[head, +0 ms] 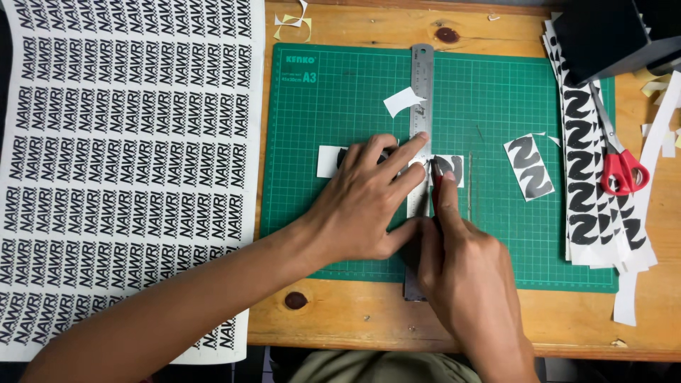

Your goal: The person uses a metal ruler and a red utility knife to cut a strip of black-and-white patterned stickers on a green cutting mat. They align the ruler and make several straight cuts to separate the strip into smaller pieces, then gather the cut pieces at the end.

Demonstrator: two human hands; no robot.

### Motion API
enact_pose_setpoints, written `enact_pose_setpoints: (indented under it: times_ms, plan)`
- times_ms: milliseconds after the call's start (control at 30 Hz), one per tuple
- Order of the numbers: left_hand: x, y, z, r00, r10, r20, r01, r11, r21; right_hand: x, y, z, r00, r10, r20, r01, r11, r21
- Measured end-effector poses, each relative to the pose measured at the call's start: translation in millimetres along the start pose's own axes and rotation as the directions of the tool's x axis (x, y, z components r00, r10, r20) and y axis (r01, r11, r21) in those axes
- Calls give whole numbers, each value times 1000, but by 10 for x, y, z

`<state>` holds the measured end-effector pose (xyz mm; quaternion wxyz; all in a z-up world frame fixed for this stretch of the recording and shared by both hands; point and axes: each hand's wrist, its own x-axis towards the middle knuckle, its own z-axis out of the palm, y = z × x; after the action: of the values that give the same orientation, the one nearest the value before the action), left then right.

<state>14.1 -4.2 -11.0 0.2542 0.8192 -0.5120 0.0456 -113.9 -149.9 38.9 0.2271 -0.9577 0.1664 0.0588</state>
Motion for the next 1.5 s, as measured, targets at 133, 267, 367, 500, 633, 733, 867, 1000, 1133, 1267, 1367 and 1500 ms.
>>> enact_pose_setpoints:
  times_ms: [133,267,367,500,633,733,867,1000,1133,1267,1367,1500]
  plan:
    - [-6,-2,-8,1000,0,0,0,1000,-15,-166,36,107,1000,-10,-27,10,1000,-9]
    - [-16,6,-5,1000,-2,-11,2,1000,-11,-335,65,163,999,39,-1,-39,999,-26]
    - [2,1,-14,1000,6,-17,-7,1000,-4,-416,123,162,998,56,8,-56,998,-11]
    - [-15,26,-4,999,25,-30,-24,998,53,-413,235,-16,999,34,19,-37,990,134]
    - [-19,23,-16,999,18,-38,-17,1000,25,-479,316,-183,968,217,128,-237,958,160]
    - [-38,31,8,999,16,-38,-15,1000,26,-497,374,-202,972,233,-33,-222,953,204]
    - [-31,35,-12,999,14,-38,-13,1000,18,-252,358,-188,981,54,-187,7,950,312]
    - [-23,58,-47,998,9,-57,-5,998,67,-103,344,-117,993,48,-111,-4,928,372]
    - [-9,73,-74,996,15,-85,-8,997,77,-78,355,-110,993,29,-117,13,941,340]
    - [-3,73,-78,996,17,-92,-10,997,76,-53,292,-213,991,136,-16,-125,944,304]
    - [4,75,-84,995,20,-101,-12,997,81,-28,270,-267,981,195,21,-193,939,285]
    - [1,83,-98,994,20,-108,-11,996,88,-34,217,-336,976,218,-1,-203,912,355]
